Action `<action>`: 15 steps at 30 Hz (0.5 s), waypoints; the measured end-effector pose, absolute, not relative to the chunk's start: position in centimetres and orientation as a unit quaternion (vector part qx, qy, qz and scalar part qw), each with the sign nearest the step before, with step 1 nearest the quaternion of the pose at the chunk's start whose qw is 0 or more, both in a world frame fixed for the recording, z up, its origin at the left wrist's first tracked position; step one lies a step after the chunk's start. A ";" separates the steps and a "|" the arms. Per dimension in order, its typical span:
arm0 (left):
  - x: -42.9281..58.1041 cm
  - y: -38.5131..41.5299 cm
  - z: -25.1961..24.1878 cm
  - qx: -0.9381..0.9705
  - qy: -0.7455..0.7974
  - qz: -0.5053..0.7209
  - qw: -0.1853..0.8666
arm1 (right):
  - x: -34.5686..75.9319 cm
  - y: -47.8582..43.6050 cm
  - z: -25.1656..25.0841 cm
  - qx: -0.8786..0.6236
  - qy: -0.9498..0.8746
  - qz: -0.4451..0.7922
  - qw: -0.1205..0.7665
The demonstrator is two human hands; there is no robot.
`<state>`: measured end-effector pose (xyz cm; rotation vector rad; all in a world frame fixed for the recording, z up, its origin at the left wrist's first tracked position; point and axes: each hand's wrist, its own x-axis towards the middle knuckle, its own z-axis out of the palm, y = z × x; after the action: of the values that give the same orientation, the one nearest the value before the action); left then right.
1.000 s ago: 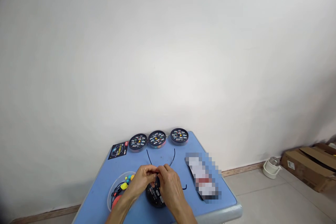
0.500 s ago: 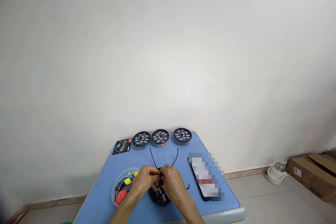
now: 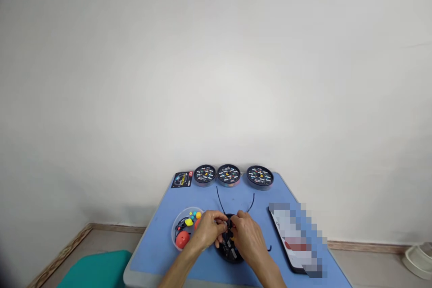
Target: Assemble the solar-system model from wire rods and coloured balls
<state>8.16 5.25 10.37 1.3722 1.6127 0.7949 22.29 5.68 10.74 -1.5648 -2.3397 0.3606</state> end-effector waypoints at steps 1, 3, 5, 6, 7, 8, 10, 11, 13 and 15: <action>7.5 4.9 10.8 0.554 0.654 0.315 0.408 | 22.5 5.6 10.8 -0.542 -0.818 0.121 0.150; 5.6 4.0 11.8 0.568 0.674 0.306 0.359 | 23.1 5.4 10.9 -0.541 -0.817 0.114 0.163; 3.1 3.1 12.7 0.586 0.700 0.294 0.285 | 24.0 4.8 11.1 -0.542 -0.808 0.106 0.206; 1.7 2.7 13.0 0.595 0.711 0.288 0.240 | 24.4 4.4 11.2 -0.542 -0.801 0.100 0.236; 0.4 2.4 13.1 0.600 0.725 0.271 0.201 | 24.8 3.9 11.3 -0.537 -0.794 0.095 0.270; -0.7 2.1 13.1 0.604 0.739 0.248 0.167 | 25.0 3.3 11.4 -0.527 -0.789 0.091 0.303; -2.4 1.8 12.6 0.613 0.755 0.198 0.125 | 25.2 2.0 11.2 -0.494 -0.786 0.089 0.360; -2.9 1.7 12.1 0.618 0.758 0.176 0.111 | 25.0 1.3 11.0 -0.472 -0.791 0.091 0.379; -3.3 1.8 11.1 0.629 0.758 0.144 0.094 | 24.4 0.0 10.4 -0.435 -0.805 0.091 0.393; -3.2 1.9 10.1 0.639 0.754 0.129 0.085 | 23.6 -1.1 9.4 -0.406 -0.824 0.089 0.385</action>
<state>-3.22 1.94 10.15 1.9063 2.2478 0.3843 23.58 -1.08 9.41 -1.0333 -2.0989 0.2278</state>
